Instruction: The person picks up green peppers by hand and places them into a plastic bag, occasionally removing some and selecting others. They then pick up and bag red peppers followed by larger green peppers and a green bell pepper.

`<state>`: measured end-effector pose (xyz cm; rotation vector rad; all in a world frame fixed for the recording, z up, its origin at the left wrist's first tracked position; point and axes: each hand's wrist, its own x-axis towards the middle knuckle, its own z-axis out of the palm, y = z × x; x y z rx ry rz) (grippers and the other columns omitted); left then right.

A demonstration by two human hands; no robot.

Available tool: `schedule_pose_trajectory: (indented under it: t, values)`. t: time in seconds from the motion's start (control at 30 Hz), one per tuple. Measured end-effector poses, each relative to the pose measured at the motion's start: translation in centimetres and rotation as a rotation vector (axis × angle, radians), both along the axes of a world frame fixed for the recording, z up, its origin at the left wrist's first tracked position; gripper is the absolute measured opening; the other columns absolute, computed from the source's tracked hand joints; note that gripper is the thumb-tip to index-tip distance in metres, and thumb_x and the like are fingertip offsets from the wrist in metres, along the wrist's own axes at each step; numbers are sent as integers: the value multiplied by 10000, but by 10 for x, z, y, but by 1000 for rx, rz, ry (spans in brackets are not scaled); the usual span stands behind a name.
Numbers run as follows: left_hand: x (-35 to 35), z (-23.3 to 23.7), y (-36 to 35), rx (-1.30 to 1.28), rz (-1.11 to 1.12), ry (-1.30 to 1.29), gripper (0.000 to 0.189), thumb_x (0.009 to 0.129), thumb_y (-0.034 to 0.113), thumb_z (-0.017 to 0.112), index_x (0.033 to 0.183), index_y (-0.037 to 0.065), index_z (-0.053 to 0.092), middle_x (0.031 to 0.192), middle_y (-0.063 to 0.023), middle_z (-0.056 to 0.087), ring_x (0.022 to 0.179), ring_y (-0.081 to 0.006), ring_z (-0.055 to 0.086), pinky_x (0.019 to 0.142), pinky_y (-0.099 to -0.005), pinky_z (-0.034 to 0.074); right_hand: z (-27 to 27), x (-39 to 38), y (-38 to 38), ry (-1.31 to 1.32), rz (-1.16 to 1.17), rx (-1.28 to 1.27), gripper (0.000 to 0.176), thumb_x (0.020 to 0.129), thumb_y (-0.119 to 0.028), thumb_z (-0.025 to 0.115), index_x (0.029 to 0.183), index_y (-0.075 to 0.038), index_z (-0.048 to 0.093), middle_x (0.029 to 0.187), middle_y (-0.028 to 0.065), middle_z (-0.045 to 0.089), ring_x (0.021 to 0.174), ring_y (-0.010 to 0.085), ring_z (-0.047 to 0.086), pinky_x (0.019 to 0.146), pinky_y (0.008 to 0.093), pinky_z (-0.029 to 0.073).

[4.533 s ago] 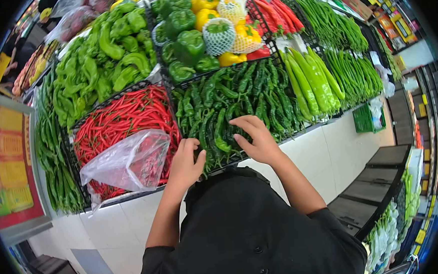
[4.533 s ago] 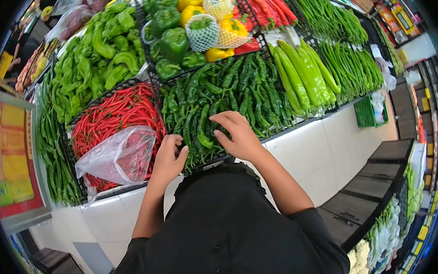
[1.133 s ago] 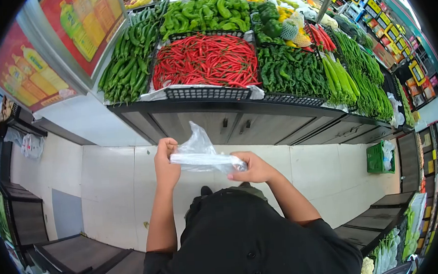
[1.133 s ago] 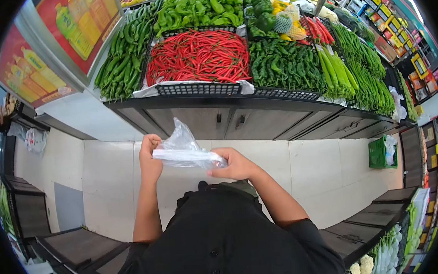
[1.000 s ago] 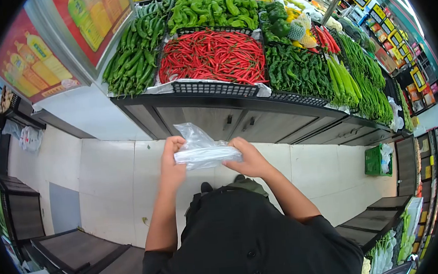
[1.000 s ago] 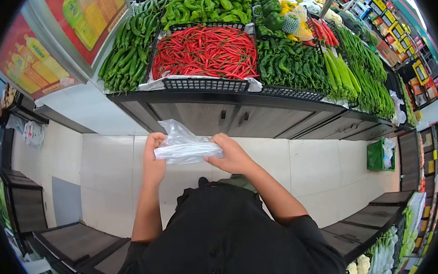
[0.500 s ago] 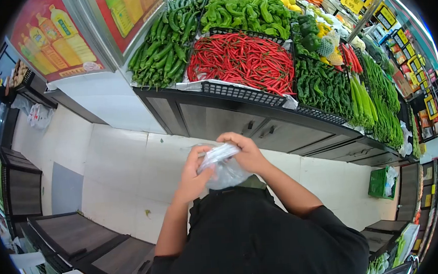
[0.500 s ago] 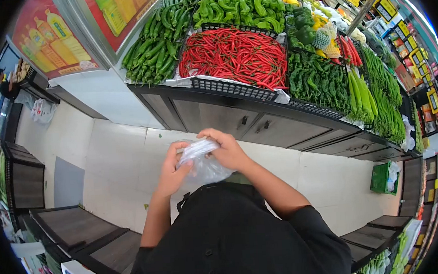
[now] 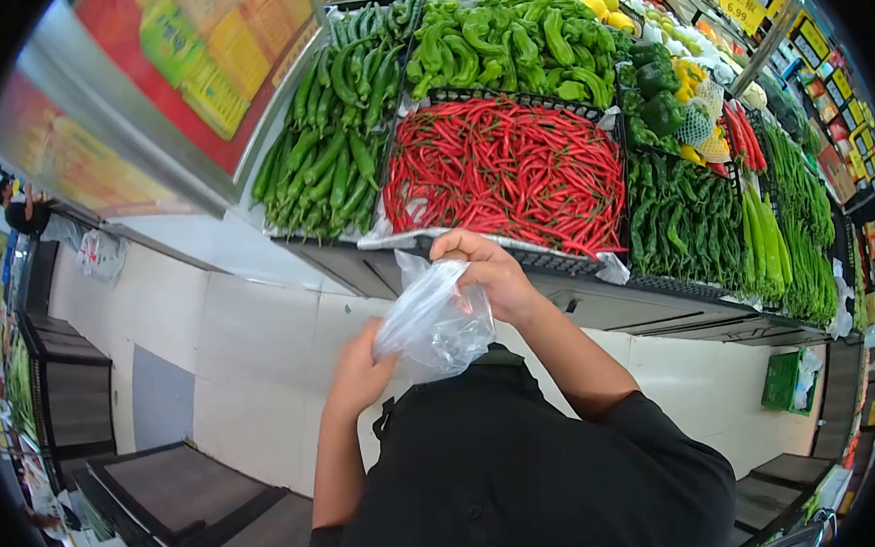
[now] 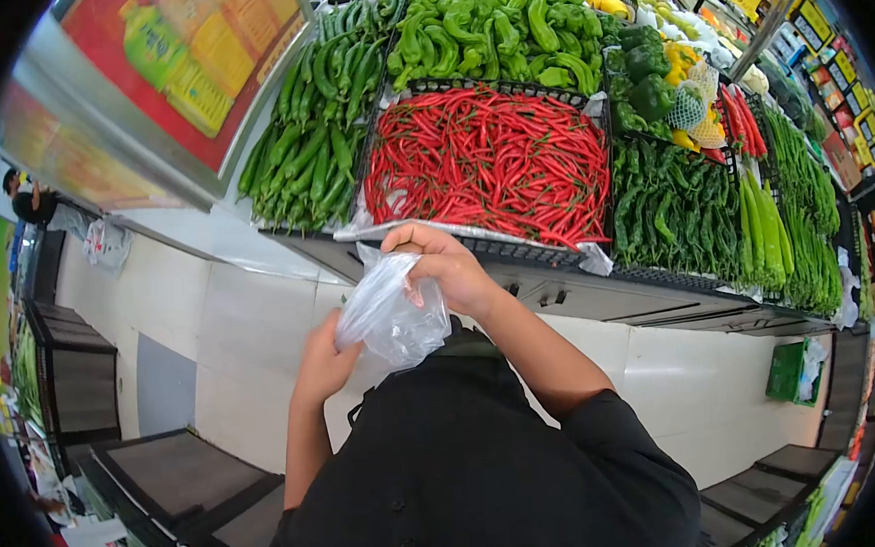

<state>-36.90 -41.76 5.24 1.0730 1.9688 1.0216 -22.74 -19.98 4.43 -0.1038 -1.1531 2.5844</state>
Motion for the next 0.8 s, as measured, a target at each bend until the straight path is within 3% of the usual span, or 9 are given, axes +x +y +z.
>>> schedule_pose_trajectory:
  t: [0.07, 0.17, 0.27, 0.47, 0.57, 0.6, 0.7, 0.73, 0.8]
  values:
    - [-21, -8, 26, 118, 40, 131, 254, 808, -4, 593, 1061, 23, 594, 813, -74, 595, 766, -123, 551, 716, -293, 469, 5, -9, 18, -27, -57, 22, 464, 741, 38, 511, 1203, 36, 538, 926, 89, 650, 732, 116, 612, 638, 235, 474]
    - [-53, -7, 54, 197, 165, 57, 277, 789, -55, 520, 1052, 6, 584, 805, -53, 574, 750, -130, 540, 688, -275, 460, 9, -11, 55, -2, -9, -1, 479, 732, 28, 519, 1210, 34, 535, 960, 80, 649, 753, 109, 609, 658, 231, 477]
    - [-65, -10, 88, 387, 205, 49, 211, 857, -49, 517, 1043, 16, 593, 825, -23, 579, 755, -107, 534, 667, -251, 448, -1, -8, 74, -69, -66, 134, 431, 819, -38, 607, 1242, 11, 534, 993, 61, 646, 794, 90, 602, 702, 224, 477]
    - [-53, 7, 151, 294, 234, -592, 115, 997, 87, 523, 1070, 50, 603, 897, 6, 599, 811, -64, 567, 697, -228, 474, 2, 11, 89, -209, -283, 556, 580, 834, -91, 718, 1364, -13, 495, 1269, 57, 537, 1175, 143, 519, 1019, 297, 401]
    - [-54, 0, 178, 373, 176, -722, 137, 983, 84, 534, 1101, 40, 589, 912, -2, 614, 822, -76, 597, 691, -235, 493, -16, 18, 94, -330, -343, 599, 541, 843, -85, 706, 1346, -22, 515, 1264, 54, 547, 1175, 139, 521, 1018, 299, 402]
    - [-53, 3, 184, 372, 150, -789, 157, 974, 70, 539, 1122, 37, 580, 922, -2, 619, 807, -77, 598, 672, -235, 487, -21, 19, 93, -331, -428, 577, 427, 870, -61, 675, 1279, -19, 562, 1188, 44, 590, 1107, 122, 556, 979, 289, 432]
    - [-70, -15, 197, 238, -121, -871, 173, 963, 54, 544, 1133, 45, 578, 946, -9, 626, 796, -85, 600, 667, -245, 487, -34, 26, 95, -347, -647, 433, 290, 905, -30, 633, 1193, -12, 602, 1080, 27, 633, 1011, 100, 589, 913, 269, 464]
    - [-68, -15, 202, 167, -136, -811, 156, 970, 56, 550, 1122, 52, 586, 929, 8, 602, 799, -65, 566, 689, -226, 461, -38, 25, 96, -405, -816, 505, 163, 950, 10, 590, 1109, -4, 623, 987, 18, 661, 924, 86, 625, 850, 257, 504]
    - [-62, -19, 219, 175, -280, -681, 151, 976, 71, 561, 1125, 60, 582, 893, 39, 567, 738, -33, 506, 619, -200, 408, -42, 26, 98, -397, -934, 341, 141, 960, -8, 586, 1097, -6, 622, 985, 26, 667, 912, 90, 630, 842, 262, 509]
